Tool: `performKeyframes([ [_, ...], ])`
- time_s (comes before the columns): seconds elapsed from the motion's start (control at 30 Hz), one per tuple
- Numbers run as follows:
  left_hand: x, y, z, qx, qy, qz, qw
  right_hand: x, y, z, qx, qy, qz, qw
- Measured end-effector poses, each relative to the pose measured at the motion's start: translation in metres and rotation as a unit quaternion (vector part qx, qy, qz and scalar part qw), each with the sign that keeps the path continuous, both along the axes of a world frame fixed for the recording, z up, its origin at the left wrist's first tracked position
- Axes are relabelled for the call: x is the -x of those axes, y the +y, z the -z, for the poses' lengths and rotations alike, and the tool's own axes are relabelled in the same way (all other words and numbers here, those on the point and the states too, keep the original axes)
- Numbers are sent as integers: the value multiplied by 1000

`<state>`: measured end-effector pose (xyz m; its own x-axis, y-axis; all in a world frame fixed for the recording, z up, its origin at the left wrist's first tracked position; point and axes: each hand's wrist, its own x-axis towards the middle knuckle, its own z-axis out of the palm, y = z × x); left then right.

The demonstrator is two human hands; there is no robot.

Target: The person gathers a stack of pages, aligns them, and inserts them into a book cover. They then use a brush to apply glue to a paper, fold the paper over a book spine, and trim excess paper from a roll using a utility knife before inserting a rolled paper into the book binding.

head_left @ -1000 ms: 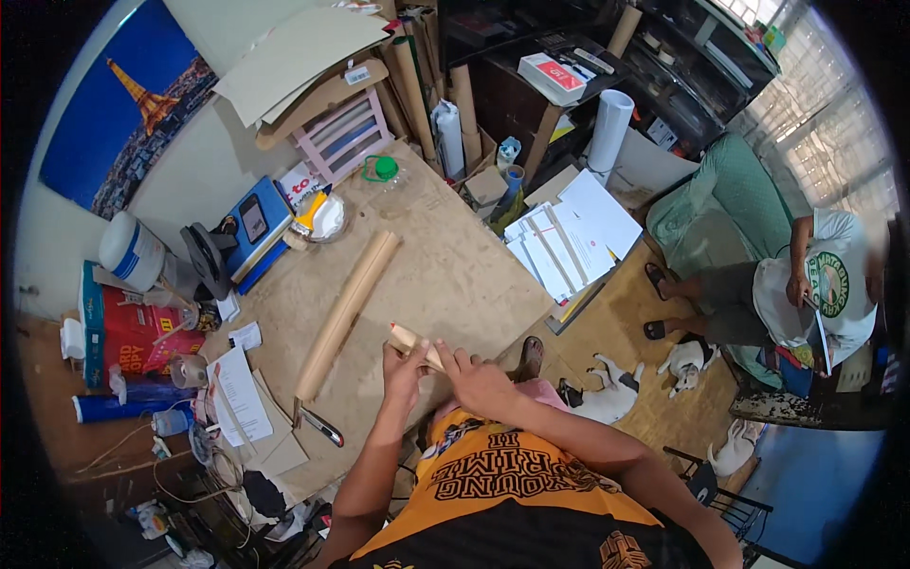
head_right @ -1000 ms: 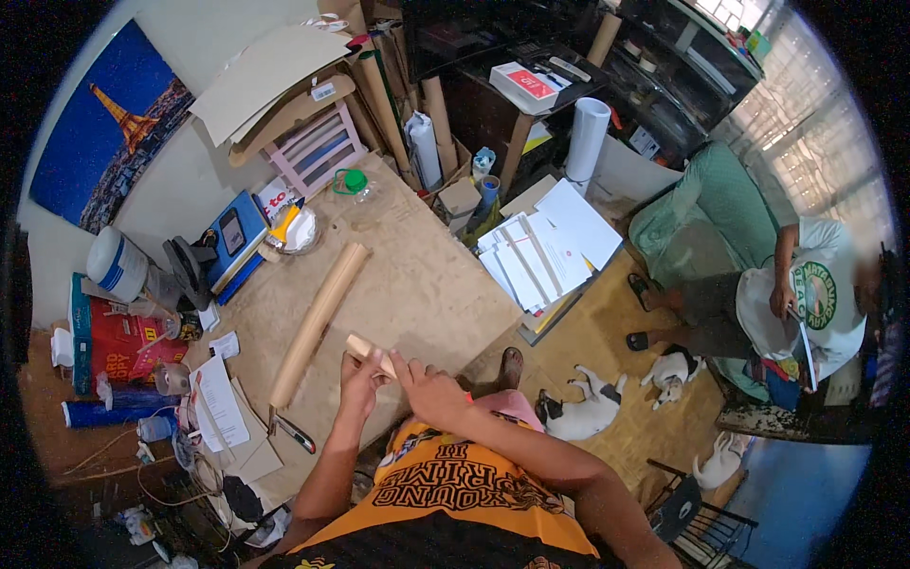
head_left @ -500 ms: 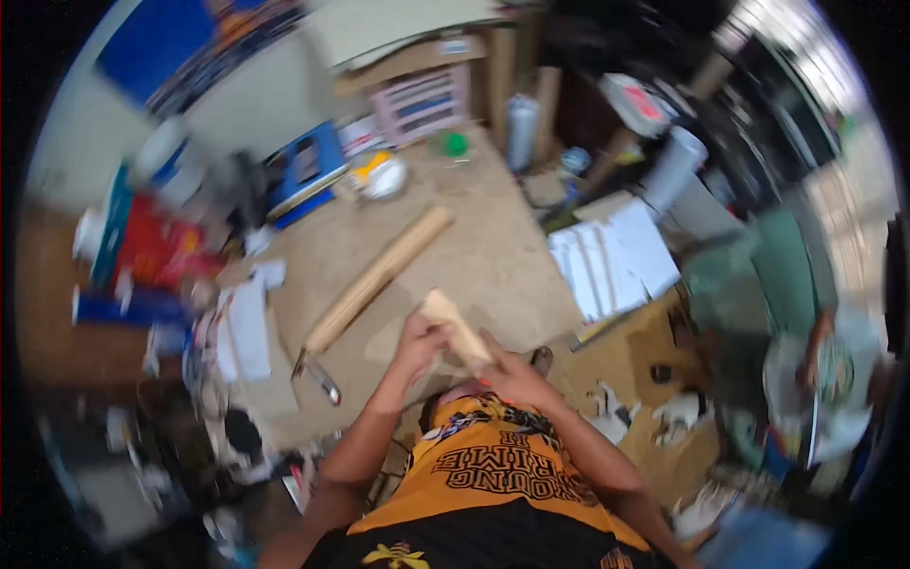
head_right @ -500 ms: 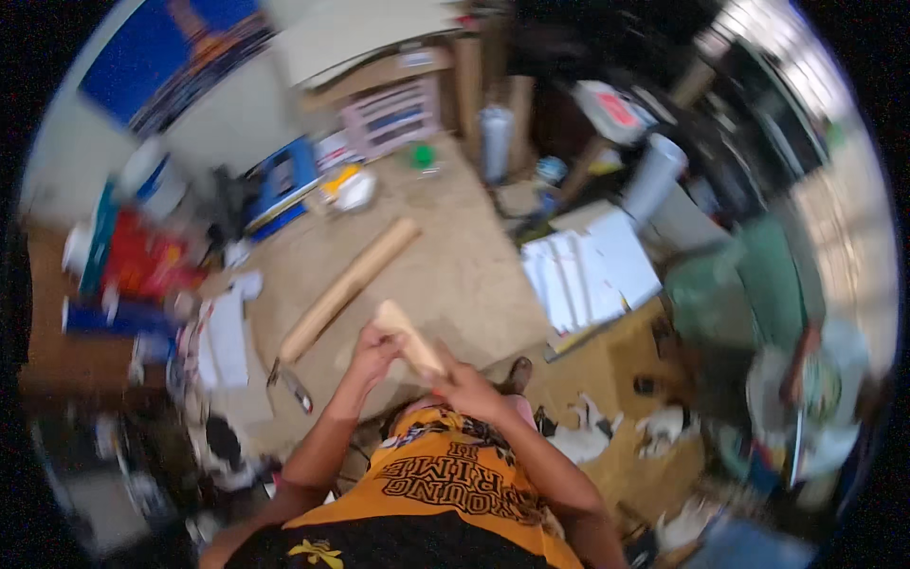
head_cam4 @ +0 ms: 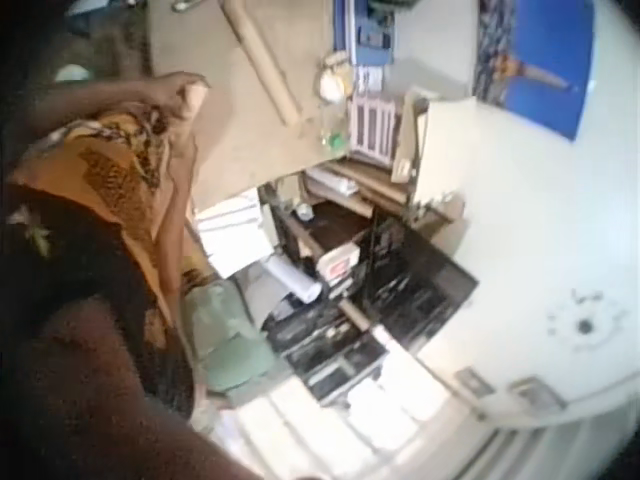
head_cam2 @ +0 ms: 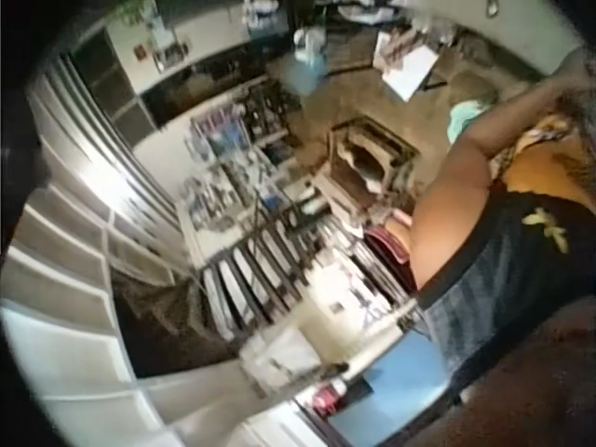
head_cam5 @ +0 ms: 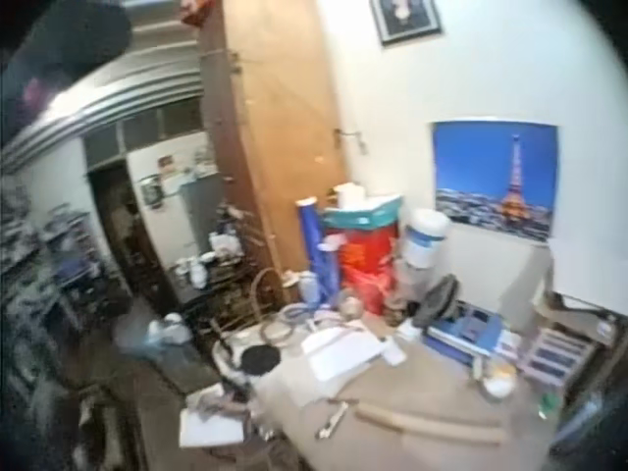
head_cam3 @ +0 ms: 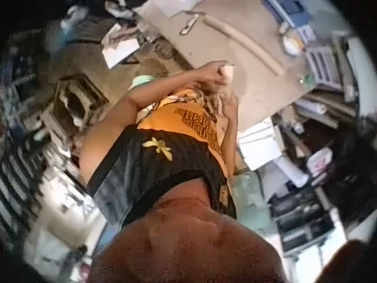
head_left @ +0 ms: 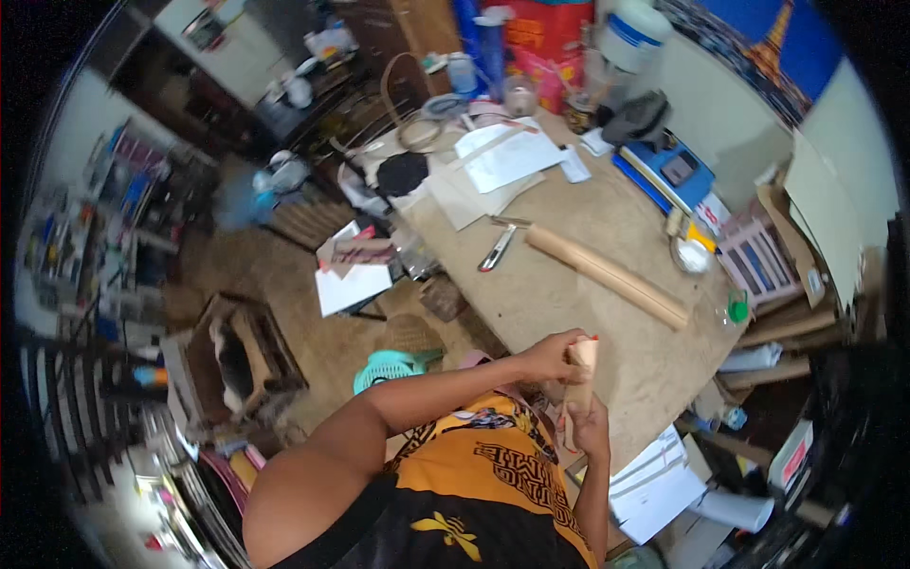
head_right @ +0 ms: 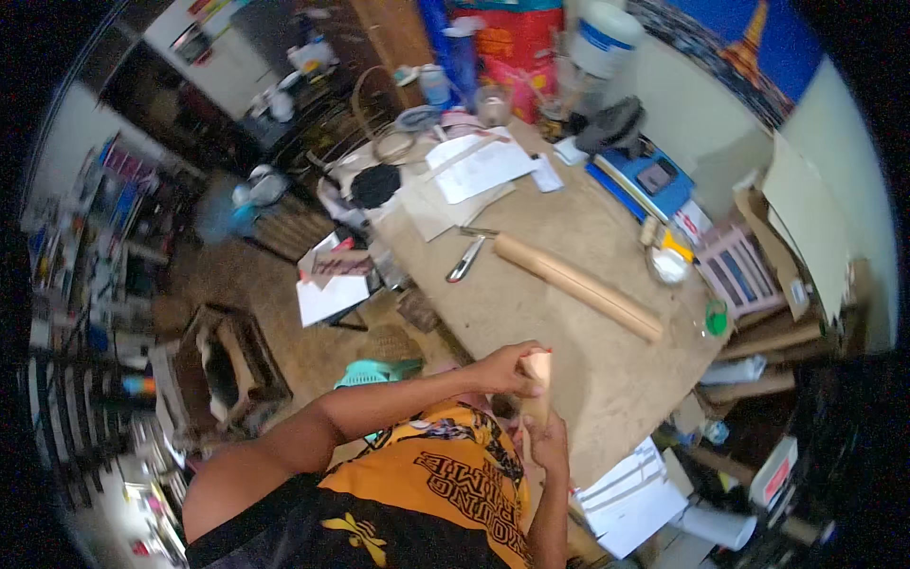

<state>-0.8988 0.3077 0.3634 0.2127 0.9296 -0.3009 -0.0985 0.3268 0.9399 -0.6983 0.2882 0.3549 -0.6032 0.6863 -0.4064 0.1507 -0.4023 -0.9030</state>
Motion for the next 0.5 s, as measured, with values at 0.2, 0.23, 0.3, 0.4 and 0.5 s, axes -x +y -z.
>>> performKeyframes([
  [0.2, 25, -87, 13, 14, 87, -217, 972, 36, 8, 5, 74, 49, -226, 970],
  [0.23, 26, -95, 14, 5, 93, -277, 956, 42, 10, 3, 96, 47, -256, 961],
  [0.3, 28, -111, 14, -35, 106, -308, 945, 49, 6, 5, 117, 40, -295, 947],
  [0.4, 53, -114, -7, 32, 86, -301, 949, 63, 21, 9, 100, -10, -322, 941],
  [0.5, 95, -103, -19, -77, 266, -201, 939, 95, 47, -13, -24, -36, -385, 922],
])
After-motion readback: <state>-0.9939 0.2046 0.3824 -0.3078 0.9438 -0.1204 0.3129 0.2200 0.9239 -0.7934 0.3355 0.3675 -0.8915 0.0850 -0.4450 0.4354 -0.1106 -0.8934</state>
